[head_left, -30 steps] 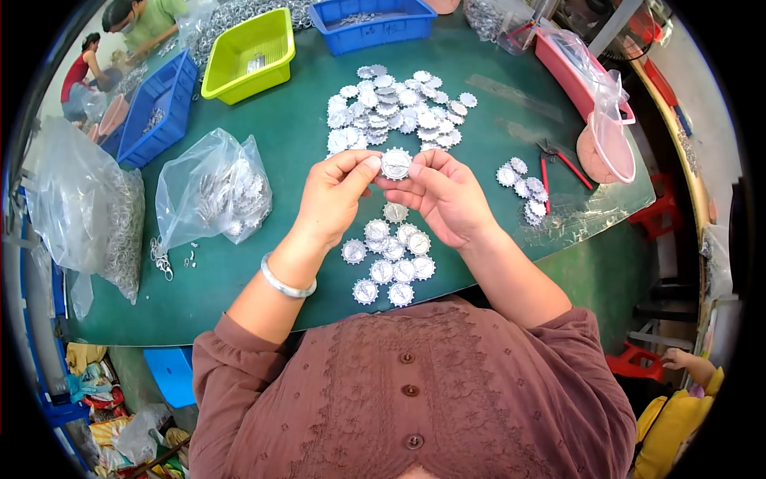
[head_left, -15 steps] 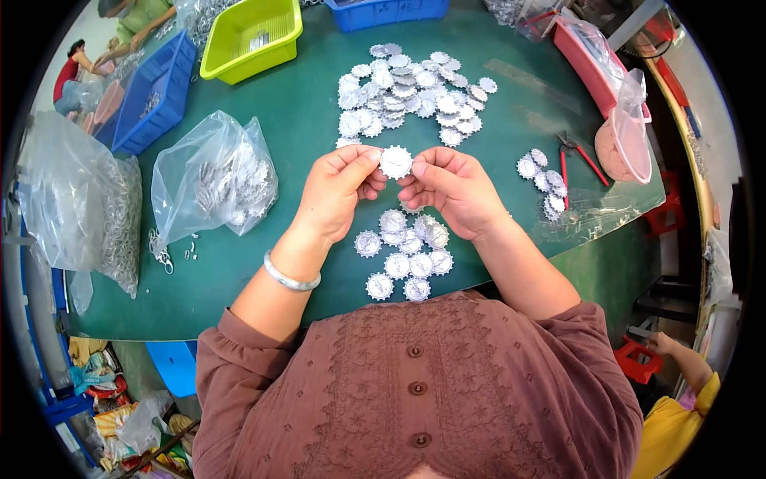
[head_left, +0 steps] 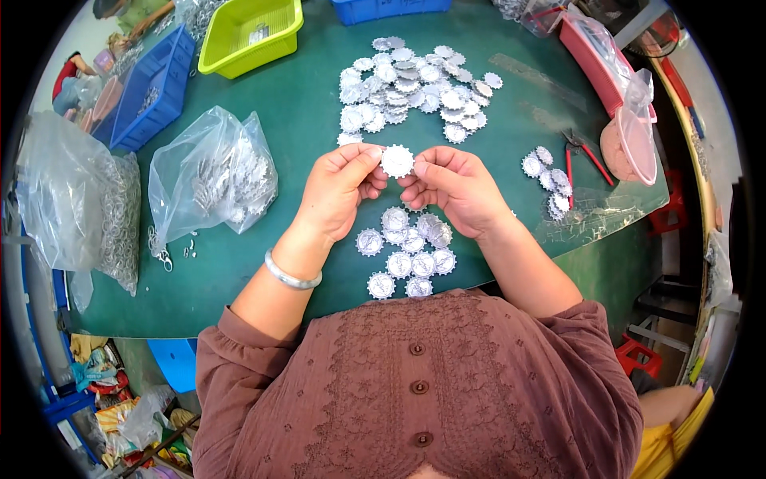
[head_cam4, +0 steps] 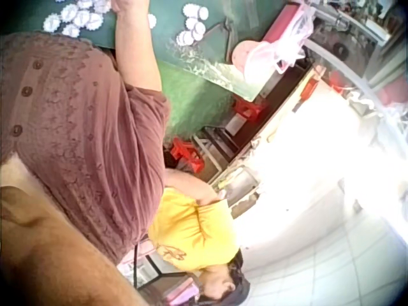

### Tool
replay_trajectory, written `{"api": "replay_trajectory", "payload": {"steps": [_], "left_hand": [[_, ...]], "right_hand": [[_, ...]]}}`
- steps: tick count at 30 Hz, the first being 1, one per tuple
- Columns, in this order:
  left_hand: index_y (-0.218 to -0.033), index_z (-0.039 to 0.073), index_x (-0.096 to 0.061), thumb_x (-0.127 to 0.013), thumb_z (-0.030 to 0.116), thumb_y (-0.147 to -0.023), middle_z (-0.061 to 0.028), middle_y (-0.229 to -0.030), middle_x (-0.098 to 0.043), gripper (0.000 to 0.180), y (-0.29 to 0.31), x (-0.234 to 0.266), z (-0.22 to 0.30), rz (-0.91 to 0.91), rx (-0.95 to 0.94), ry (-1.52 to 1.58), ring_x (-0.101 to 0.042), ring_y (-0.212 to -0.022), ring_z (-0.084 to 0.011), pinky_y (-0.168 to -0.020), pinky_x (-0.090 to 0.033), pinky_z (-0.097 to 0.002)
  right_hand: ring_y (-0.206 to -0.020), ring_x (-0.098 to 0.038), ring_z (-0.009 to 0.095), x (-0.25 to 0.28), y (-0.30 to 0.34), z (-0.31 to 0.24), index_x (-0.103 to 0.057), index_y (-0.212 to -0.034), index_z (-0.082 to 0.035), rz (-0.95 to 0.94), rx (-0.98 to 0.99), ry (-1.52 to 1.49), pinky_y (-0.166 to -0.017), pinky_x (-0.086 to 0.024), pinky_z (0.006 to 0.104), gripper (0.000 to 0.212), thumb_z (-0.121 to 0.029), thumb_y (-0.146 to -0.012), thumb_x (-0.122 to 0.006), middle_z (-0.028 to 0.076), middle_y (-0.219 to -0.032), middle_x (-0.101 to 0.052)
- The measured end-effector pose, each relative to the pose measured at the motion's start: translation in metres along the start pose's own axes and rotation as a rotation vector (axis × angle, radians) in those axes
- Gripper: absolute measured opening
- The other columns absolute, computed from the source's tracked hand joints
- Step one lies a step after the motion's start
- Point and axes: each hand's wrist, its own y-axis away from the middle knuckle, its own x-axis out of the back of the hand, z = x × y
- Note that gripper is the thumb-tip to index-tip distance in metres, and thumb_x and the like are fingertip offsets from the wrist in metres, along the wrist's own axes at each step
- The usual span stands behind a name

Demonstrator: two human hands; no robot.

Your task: The person assembles small white plastic gears by hand, picking them up from the table, fitting them together, and using a pair of pliers to adjust components.

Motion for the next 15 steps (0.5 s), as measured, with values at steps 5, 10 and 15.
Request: {"api": "replay_trajectory", "payload": {"steps": [5, 10, 15], "left_hand": [[-0.086, 0.003, -0.058, -0.053, 0.016, -0.084, -0.0014, -0.070, -0.056, 0.014, -0.0009, 0.0011, -0.0001, -0.013, 0.006, 0.013, -0.050, -0.060, -0.0078, -0.054, -0.040, -0.0202], [-0.087, 0.003, -0.058, -0.053, 0.017, -0.084, -0.0010, -0.070, -0.056, 0.015, -0.0009, 0.0020, -0.0012, -0.009, 0.006, 0.017, -0.050, -0.060, -0.0077, -0.054, -0.039, -0.0202], [-0.087, 0.004, -0.058, -0.052, 0.017, -0.085, -0.0009, -0.070, -0.055, 0.015, -0.0010, 0.0024, -0.0018, -0.011, 0.000, 0.011, -0.049, -0.060, -0.0078, -0.054, -0.039, -0.0202]], "right_hand": [[-0.066, -0.059, 0.015, -0.0007, 0.0000, 0.0003, -0.053, -0.087, 0.000, -0.004, 0.002, 0.004, -0.058, -0.048, 0.0241, 0.012, -0.011, -0.083, -0.053, 0.009, -0.079, -0.060], [-0.066, -0.059, 0.015, -0.0004, 0.0004, 0.0005, -0.053, -0.087, 0.000, -0.009, 0.010, 0.012, -0.058, -0.048, 0.0239, 0.011, -0.010, -0.083, -0.053, 0.009, -0.079, -0.060], [-0.066, -0.059, 0.014, -0.0015, 0.0009, 0.0008, -0.053, -0.087, 0.000, -0.009, 0.016, 0.023, -0.058, -0.047, 0.0239, 0.012, -0.010, -0.083, -0.054, 0.009, -0.079, -0.060]]}}
